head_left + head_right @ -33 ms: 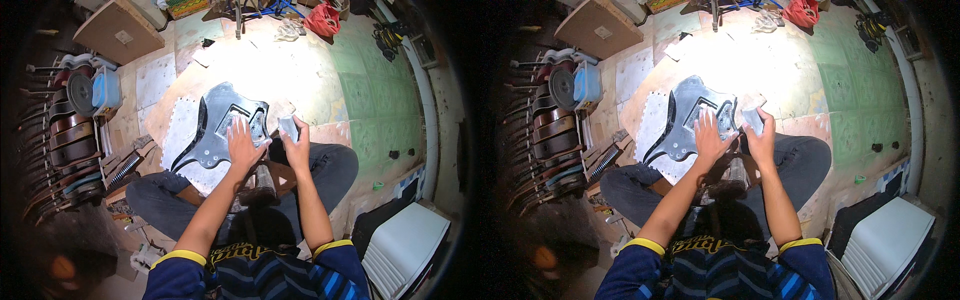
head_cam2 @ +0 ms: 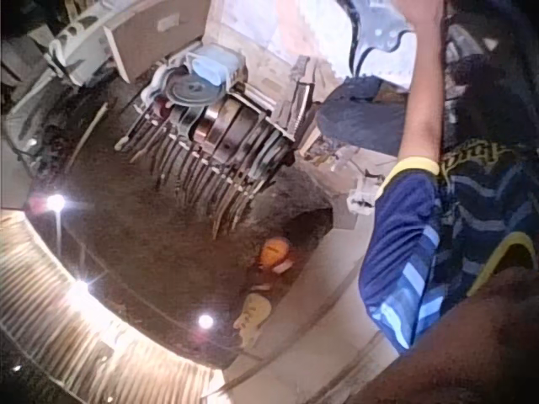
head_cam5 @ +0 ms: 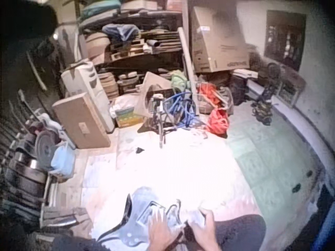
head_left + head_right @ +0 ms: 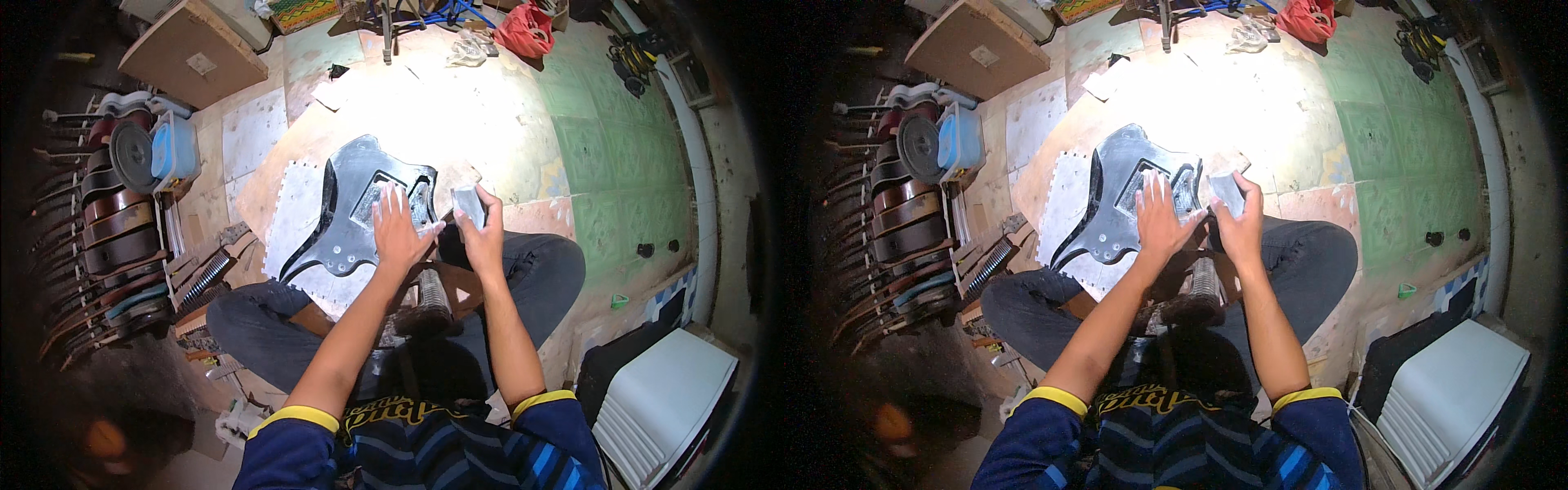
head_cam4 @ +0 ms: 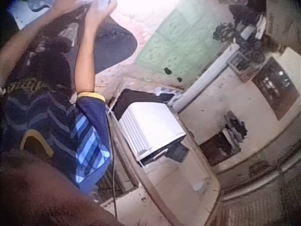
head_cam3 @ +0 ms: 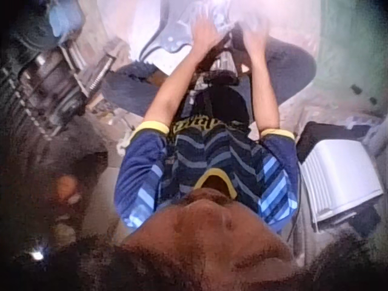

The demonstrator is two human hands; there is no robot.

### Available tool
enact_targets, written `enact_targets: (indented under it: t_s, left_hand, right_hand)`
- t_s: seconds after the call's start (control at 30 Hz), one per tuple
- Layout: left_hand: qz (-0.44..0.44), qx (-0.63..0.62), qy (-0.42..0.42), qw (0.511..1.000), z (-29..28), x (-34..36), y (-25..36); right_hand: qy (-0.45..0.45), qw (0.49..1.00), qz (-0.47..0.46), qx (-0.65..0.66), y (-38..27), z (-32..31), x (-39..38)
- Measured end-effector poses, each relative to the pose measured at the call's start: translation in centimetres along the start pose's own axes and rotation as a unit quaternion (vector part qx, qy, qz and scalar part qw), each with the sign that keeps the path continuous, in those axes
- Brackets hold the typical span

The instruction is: The person sands the surface of a guitar body using a sanding block, applying pressure and moving the block across different sections of the instrument while holding it steady with the other hand.

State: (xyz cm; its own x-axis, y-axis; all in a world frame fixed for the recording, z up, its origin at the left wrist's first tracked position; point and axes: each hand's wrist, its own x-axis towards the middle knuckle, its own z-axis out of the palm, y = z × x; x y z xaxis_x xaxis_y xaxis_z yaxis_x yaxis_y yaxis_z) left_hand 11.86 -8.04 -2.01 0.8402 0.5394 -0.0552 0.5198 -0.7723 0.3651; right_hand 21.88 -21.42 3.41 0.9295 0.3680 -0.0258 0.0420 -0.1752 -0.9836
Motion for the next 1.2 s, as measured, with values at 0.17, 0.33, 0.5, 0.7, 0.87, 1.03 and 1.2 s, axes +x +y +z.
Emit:
enact_targets:
  t_s: [0.17,0.33,0.5,0.7,0.87,1.03,1.2]
  left_hand:
    - [0.022,0.040,-0.007,0.999,-0.8,0.4,0.0]
    - [0.003,0.042,-0.077,0.996,-3.0,-5.2,-2.5]
    - [0.012,0.071,-0.102,0.992,-3.5,-5.9,-3.2]
    - [0.030,0.077,-0.035,0.996,-3.1,-1.2,-1.7]
    - [0.017,0.094,-0.038,0.995,-3.5,-0.6,-1.4]
    - [0.006,0.083,-0.059,0.995,-4.5,0.1,-0.9]
    - [-0.014,0.083,-0.077,0.993,-4.6,0.2,-0.8]
  right_hand:
    - [0.015,0.999,0.026,0.017,0.0,0.5,0.5]
    - [0.026,0.996,0.049,0.067,-0.4,0.3,1.0]
    - [0.033,0.992,0.060,0.102,-0.5,0.4,1.2]
    - [0.036,0.990,0.073,0.112,-0.9,0.7,1.2]
    - [0.040,0.991,0.070,0.106,-0.4,0.6,1.3]
    - [0.025,0.988,0.092,0.121,-1.1,0.8,1.1]
    - [0.029,0.992,0.066,0.105,-0.2,0.9,1.1]
